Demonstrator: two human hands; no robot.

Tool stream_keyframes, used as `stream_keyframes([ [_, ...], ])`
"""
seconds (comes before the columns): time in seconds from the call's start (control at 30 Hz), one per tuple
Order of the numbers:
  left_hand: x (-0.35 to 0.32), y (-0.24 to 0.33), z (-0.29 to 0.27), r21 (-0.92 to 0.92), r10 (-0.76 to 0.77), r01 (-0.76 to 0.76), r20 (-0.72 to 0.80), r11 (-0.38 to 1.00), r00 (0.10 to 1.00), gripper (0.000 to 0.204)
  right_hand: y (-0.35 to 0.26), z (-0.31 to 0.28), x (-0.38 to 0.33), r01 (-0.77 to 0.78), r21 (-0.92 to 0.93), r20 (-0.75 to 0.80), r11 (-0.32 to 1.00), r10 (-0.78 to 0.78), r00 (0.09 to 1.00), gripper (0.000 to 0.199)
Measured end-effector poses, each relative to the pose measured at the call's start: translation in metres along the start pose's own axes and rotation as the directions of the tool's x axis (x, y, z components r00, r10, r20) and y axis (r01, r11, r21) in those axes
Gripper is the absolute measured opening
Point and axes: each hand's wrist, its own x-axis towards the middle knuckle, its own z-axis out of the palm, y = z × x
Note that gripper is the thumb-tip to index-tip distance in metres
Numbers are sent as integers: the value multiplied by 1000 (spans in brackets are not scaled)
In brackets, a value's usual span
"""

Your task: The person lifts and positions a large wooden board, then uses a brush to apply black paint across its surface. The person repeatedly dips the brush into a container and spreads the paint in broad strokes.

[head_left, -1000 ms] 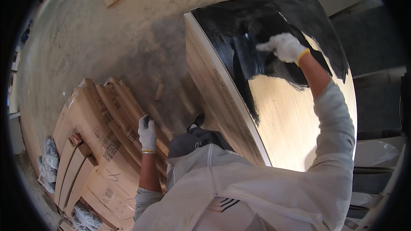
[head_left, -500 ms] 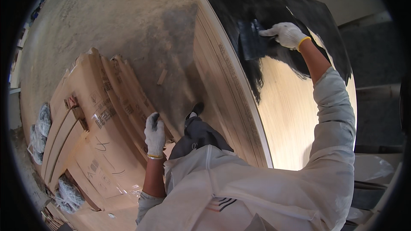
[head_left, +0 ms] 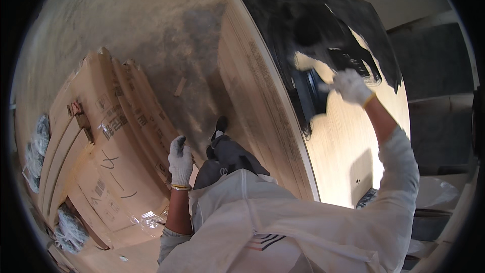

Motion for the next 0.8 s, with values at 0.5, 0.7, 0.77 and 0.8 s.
stream_keyframes([
  [0.5,-10,-40,-16,-65,-125,128,51,990,991,37,4,-3,1,5,-159,34,987,0,999,62],
  [0.7,0,-5,-14,12,41,-41,-22,999,999,35,48,-17,82,-104,29,101,994,101,990,60],
  [0.77,-1,-6,-20,3,24,-24,-66,1000,998,35,32,-3,54,41,-139,180,989,-15,984,71],
  [0.8,-2,-8,-19,-11,13,-14,-68,1000,998,34,26,10,19,58,-45,155,997,-50,987,71],
])
